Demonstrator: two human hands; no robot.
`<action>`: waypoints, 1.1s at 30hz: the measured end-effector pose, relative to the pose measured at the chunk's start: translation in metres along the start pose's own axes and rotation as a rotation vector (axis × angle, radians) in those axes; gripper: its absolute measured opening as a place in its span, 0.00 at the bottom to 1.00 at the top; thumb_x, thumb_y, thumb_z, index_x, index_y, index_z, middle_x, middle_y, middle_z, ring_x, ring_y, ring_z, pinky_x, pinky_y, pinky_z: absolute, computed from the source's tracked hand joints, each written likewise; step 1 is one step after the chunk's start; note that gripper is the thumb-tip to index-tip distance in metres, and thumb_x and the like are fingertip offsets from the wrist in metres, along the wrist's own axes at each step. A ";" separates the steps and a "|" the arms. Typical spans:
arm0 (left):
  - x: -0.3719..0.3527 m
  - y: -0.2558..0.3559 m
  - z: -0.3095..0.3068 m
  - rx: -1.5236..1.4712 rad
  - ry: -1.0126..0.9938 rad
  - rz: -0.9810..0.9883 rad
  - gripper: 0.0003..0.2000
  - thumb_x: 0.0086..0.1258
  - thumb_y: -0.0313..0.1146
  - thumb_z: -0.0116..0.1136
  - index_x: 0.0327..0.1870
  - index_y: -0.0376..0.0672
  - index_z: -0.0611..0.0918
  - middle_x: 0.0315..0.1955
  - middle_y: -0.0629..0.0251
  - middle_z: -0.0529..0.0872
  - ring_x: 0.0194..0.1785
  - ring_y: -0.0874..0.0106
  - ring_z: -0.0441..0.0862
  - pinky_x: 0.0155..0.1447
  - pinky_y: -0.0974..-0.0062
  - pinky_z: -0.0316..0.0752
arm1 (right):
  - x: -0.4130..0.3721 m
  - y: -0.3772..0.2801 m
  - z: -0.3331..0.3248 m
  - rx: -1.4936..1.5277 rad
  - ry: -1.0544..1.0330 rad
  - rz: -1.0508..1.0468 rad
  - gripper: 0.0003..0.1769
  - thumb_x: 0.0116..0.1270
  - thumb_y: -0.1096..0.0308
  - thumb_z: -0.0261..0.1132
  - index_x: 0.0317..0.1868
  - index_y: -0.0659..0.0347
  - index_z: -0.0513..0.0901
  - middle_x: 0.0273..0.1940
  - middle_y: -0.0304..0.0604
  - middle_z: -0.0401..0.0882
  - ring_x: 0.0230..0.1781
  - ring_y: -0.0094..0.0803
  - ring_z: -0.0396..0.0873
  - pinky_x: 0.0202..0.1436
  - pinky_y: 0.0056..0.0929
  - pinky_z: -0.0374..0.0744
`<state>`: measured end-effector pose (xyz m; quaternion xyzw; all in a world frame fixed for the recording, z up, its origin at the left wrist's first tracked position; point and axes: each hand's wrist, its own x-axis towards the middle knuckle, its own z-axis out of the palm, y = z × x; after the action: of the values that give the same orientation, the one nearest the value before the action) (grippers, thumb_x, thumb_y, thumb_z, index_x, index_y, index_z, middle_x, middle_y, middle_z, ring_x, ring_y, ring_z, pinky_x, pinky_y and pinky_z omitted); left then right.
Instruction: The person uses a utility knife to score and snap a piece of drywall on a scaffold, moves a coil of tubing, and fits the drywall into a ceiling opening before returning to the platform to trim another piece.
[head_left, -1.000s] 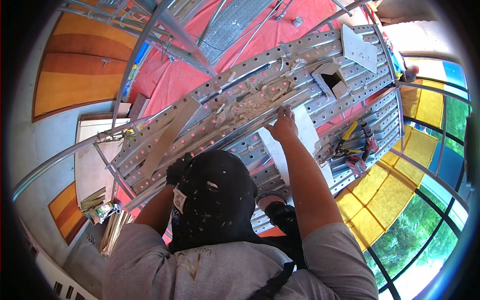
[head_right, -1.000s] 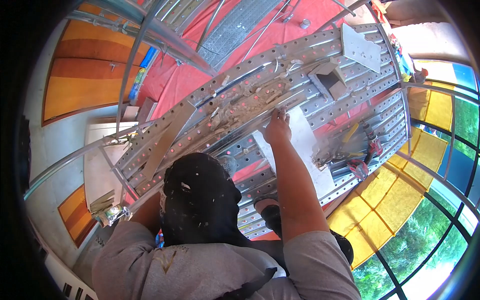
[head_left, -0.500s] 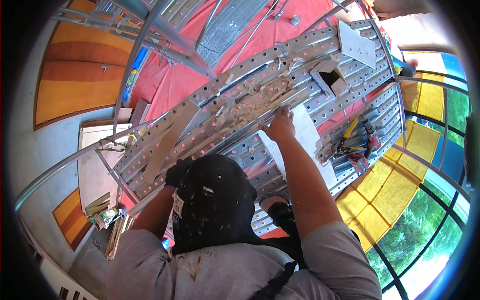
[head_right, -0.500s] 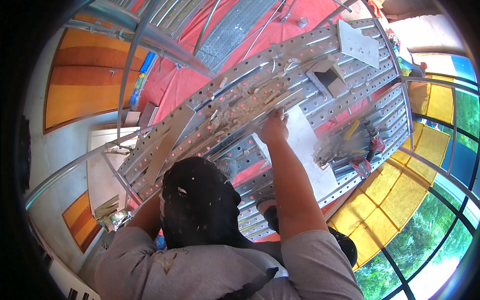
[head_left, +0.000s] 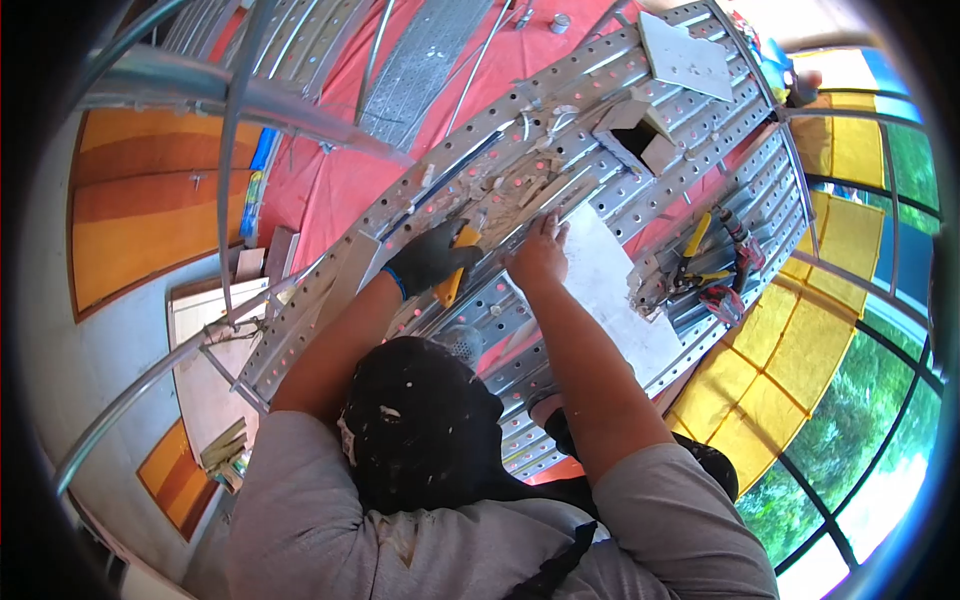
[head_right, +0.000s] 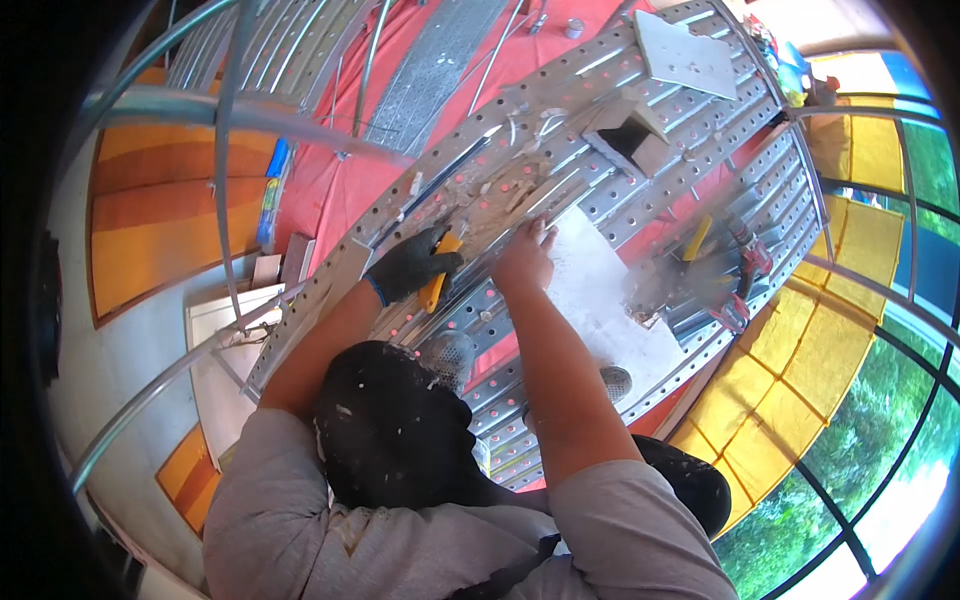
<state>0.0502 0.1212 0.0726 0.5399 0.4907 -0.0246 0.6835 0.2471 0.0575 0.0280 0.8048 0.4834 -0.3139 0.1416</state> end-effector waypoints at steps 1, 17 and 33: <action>0.012 -0.001 0.002 -0.019 -0.037 0.047 0.21 0.73 0.40 0.65 0.59 0.36 0.77 0.39 0.60 0.87 0.39 0.72 0.85 0.47 0.71 0.80 | 0.000 0.000 -0.001 0.003 -0.013 0.014 0.63 0.61 0.47 0.76 0.83 0.68 0.47 0.86 0.54 0.40 0.86 0.56 0.44 0.82 0.40 0.65; 0.115 0.057 0.047 0.711 0.125 0.284 0.28 0.73 0.40 0.55 0.73 0.43 0.72 0.53 0.39 0.86 0.57 0.44 0.85 0.60 0.50 0.79 | 0.000 -0.009 -0.016 0.097 -0.053 0.132 0.62 0.58 0.55 0.79 0.84 0.58 0.50 0.87 0.38 0.38 0.87 0.48 0.43 0.78 0.59 0.68; 0.107 0.053 0.054 0.825 0.060 0.266 0.30 0.71 0.47 0.57 0.71 0.43 0.74 0.46 0.38 0.89 0.51 0.45 0.88 0.56 0.48 0.81 | -0.002 -0.007 -0.017 0.108 -0.053 0.101 0.64 0.57 0.49 0.77 0.85 0.57 0.47 0.88 0.38 0.36 0.87 0.48 0.40 0.76 0.67 0.67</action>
<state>0.1707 0.1555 0.0322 0.8267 0.3858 -0.1147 0.3931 0.2470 0.0684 0.0426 0.8260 0.4206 -0.3533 0.1265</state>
